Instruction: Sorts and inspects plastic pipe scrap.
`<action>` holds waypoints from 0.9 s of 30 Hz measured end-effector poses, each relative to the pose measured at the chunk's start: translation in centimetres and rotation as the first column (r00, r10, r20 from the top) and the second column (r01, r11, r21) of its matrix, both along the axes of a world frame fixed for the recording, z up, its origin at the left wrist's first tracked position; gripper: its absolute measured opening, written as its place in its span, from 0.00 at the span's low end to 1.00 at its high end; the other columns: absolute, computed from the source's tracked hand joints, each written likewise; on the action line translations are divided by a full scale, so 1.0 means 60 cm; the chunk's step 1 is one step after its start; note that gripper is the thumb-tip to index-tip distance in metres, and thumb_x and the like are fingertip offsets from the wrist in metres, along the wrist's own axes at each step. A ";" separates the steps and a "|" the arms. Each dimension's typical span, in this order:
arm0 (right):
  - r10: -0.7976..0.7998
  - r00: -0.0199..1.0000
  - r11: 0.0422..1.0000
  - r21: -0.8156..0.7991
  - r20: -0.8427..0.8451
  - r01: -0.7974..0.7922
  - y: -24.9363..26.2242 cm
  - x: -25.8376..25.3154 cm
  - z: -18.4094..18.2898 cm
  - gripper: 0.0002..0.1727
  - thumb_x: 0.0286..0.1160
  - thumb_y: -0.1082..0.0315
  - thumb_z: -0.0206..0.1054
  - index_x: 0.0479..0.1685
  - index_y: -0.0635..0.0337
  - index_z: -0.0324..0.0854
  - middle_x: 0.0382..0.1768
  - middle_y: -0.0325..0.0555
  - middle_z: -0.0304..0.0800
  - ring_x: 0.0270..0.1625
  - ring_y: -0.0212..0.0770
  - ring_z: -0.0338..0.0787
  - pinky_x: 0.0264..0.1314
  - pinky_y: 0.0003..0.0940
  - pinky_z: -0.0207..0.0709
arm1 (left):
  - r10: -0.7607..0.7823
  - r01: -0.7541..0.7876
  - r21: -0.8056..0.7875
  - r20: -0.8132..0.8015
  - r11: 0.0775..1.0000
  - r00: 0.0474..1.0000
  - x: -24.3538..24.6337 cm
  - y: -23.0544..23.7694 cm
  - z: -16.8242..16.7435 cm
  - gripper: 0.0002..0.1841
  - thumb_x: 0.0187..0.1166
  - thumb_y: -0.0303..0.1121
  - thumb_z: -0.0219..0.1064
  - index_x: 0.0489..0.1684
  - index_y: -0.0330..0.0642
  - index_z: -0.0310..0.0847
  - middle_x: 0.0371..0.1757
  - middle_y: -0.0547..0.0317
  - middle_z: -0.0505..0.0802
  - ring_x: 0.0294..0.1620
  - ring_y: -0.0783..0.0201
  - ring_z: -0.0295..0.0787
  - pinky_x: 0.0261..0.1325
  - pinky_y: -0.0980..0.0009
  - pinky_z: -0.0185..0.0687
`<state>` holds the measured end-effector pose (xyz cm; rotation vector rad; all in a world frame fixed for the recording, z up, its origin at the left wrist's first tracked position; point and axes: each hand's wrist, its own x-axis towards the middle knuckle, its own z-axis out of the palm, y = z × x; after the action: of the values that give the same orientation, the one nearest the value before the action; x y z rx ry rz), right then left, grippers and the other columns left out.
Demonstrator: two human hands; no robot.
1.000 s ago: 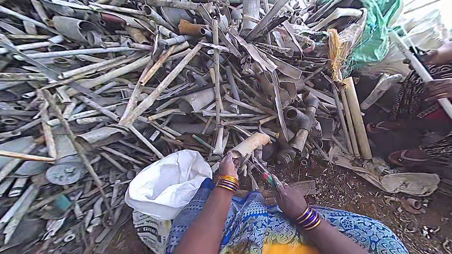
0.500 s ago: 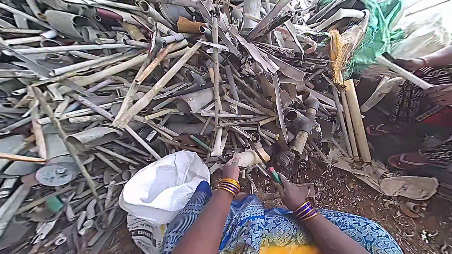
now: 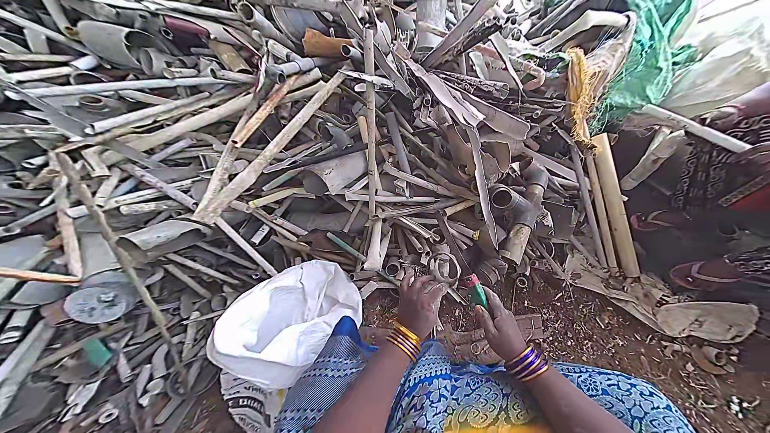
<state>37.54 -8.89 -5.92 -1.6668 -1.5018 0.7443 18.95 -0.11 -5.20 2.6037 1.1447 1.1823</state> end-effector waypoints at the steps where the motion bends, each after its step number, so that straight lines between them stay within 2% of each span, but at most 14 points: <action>1: -0.025 0.999 0.995 -0.095 -0.038 0.022 0.006 0.003 0.005 0.29 0.89 0.65 0.53 0.86 0.70 0.62 0.48 0.63 0.91 0.43 0.53 0.92 0.54 0.50 0.83 | -0.002 0.005 0.070 -0.038 0.998 0.999 -0.002 0.002 -0.001 0.12 0.70 0.21 0.68 0.40 0.44 0.98 0.45 0.54 1.00 0.58 0.43 0.95 0.73 0.30 0.70; 6: -0.134 0.897 0.991 -0.073 -0.421 0.114 0.010 -0.006 0.005 0.28 0.91 0.57 0.47 0.79 0.71 0.65 0.26 0.35 0.78 0.17 0.24 0.72 0.19 0.21 0.70 | -0.165 0.203 0.102 -0.295 0.974 0.941 -0.019 0.002 0.012 0.15 0.65 0.17 0.72 0.42 0.48 0.98 0.45 0.56 0.99 0.63 0.46 0.93 0.74 0.31 0.70; 8: -0.159 0.924 0.985 -0.121 -0.349 0.124 0.011 -0.002 0.012 0.35 0.80 0.52 0.61 0.79 0.70 0.67 0.36 0.43 0.83 0.26 0.29 0.77 0.29 0.26 0.74 | -0.291 0.309 -0.007 -0.360 0.951 0.887 -0.019 -0.010 0.016 0.15 0.67 0.17 0.73 0.44 0.46 0.97 0.46 0.55 0.99 0.66 0.45 0.91 0.76 0.30 0.67; 9: -0.173 0.942 0.976 -0.177 -0.288 0.125 0.014 0.002 0.016 0.40 0.74 0.50 0.69 0.80 0.69 0.67 0.46 0.53 0.88 0.37 0.38 0.84 0.43 0.37 0.79 | -0.328 0.345 -0.020 -0.365 0.938 0.871 -0.017 -0.016 0.015 0.14 0.66 0.17 0.74 0.43 0.47 0.97 0.46 0.56 0.99 0.66 0.45 0.91 0.76 0.30 0.67; 11: -0.215 0.937 0.955 -0.261 -0.275 0.142 0.020 0.003 0.014 0.40 0.68 0.58 0.74 0.80 0.68 0.67 0.59 0.64 0.87 0.55 0.51 0.88 0.62 0.51 0.79 | -0.331 0.372 0.042 -0.372 0.927 0.867 -0.012 -0.025 0.007 0.15 0.63 0.20 0.76 0.41 0.52 0.98 0.47 0.61 0.99 0.67 0.49 0.91 0.76 0.33 0.70; 14: -0.290 0.855 0.950 -0.239 -0.430 0.202 0.021 -0.009 0.004 0.33 0.70 0.70 0.65 0.79 0.69 0.68 0.59 0.59 0.86 0.50 0.41 0.88 0.52 0.38 0.81 | -0.254 0.280 0.122 -0.195 0.952 0.947 -0.004 -0.027 -0.011 0.19 0.63 0.24 0.74 0.52 0.53 0.96 0.65 0.48 0.94 0.72 0.41 0.87 0.73 0.33 0.69; 16: -0.334 0.713 0.943 -0.218 -0.616 0.253 0.018 -0.018 0.000 0.28 0.75 0.74 0.61 0.77 0.69 0.69 0.50 0.50 0.88 0.39 0.31 0.87 0.41 0.27 0.81 | -0.095 0.096 -0.007 0.084 0.995 0.992 0.003 -0.028 -0.018 0.28 0.64 0.32 0.71 0.66 0.24 0.82 0.73 0.19 0.80 0.76 0.24 0.76 0.78 0.32 0.65; 17: -0.351 0.619 0.934 -0.216 -0.703 0.284 0.019 -0.024 0.004 0.24 0.77 0.76 0.60 0.74 0.68 0.71 0.41 0.45 0.88 0.29 0.27 0.84 0.30 0.22 0.79 | 0.015 0.034 -0.210 0.225 0.977 0.974 0.006 -0.028 -0.012 0.40 0.67 0.35 0.70 0.77 0.12 0.63 0.81 0.11 0.67 0.84 0.21 0.63 0.87 0.38 0.57; 19: -0.353 0.454 0.930 -0.253 -0.818 0.268 0.016 -0.027 0.021 0.16 0.82 0.78 0.59 0.67 0.66 0.73 0.31 0.41 0.87 0.23 0.27 0.82 0.24 0.21 0.75 | 0.271 0.135 -0.669 0.466 0.730 0.842 0.006 -0.021 0.011 0.49 0.79 0.37 0.63 0.92 0.21 0.31 0.93 0.23 0.49 0.95 0.40 0.46 0.94 0.56 0.47; 20: -0.342 0.426 0.936 -0.263 -0.837 0.236 0.014 -0.027 0.028 0.13 0.84 0.77 0.58 0.63 0.65 0.73 0.29 0.41 0.87 0.21 0.28 0.81 0.23 0.21 0.75 | 0.399 0.264 -0.787 0.533 0.557 0.746 0.007 -0.021 0.025 0.42 0.88 0.38 0.57 0.95 0.31 0.33 0.94 0.35 0.54 0.93 0.52 0.53 0.91 0.61 0.53; 22: -0.243 0.522 0.970 -0.201 -0.818 0.136 0.008 -0.025 0.027 0.14 0.83 0.76 0.59 0.64 0.64 0.73 0.32 0.40 0.88 0.24 0.26 0.83 0.26 0.20 0.78 | 0.604 0.490 -0.833 0.534 0.257 0.592 0.016 -0.027 0.049 0.27 0.96 0.47 0.43 0.86 0.38 0.59 0.75 0.45 0.82 0.69 0.57 0.85 0.68 0.61 0.83; 23: -0.132 0.644 0.991 -0.124 -0.754 0.059 0.004 -0.022 0.021 0.23 0.81 0.74 0.61 0.75 0.66 0.69 0.44 0.42 0.89 0.36 0.25 0.87 0.38 0.19 0.81 | 0.638 0.559 -0.807 0.533 0.188 0.556 0.021 -0.031 0.056 0.25 0.96 0.49 0.41 0.77 0.39 0.66 0.61 0.46 0.90 0.57 0.56 0.92 0.56 0.60 0.90; 25: 0.070 0.850 0.995 -0.029 -0.522 -0.099 0.007 -0.015 0.008 0.39 0.76 0.61 0.66 0.86 0.70 0.60 0.72 0.56 0.81 0.67 0.33 0.85 0.71 0.28 0.77 | 0.664 0.627 -0.752 0.576 0.202 0.477 0.028 -0.034 0.065 0.19 0.97 0.44 0.42 0.64 0.40 0.72 0.45 0.51 0.92 0.44 0.60 0.94 0.45 0.62 0.92; 27: 0.110 0.909 0.987 -0.064 -0.402 -0.148 0.005 -0.013 0.009 0.50 0.67 0.52 0.74 0.87 0.71 0.58 0.73 0.62 0.80 0.70 0.40 0.84 0.75 0.35 0.75 | 0.649 0.661 -0.678 0.666 0.323 0.367 0.024 -0.027 0.070 0.16 0.96 0.41 0.43 0.57 0.43 0.74 0.41 0.57 0.93 0.43 0.65 0.94 0.45 0.64 0.93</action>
<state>36.74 -8.58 -5.39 -1.3822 -1.3080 1.1650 20.38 -1.70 -1.01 0.5836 0.9279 1.0704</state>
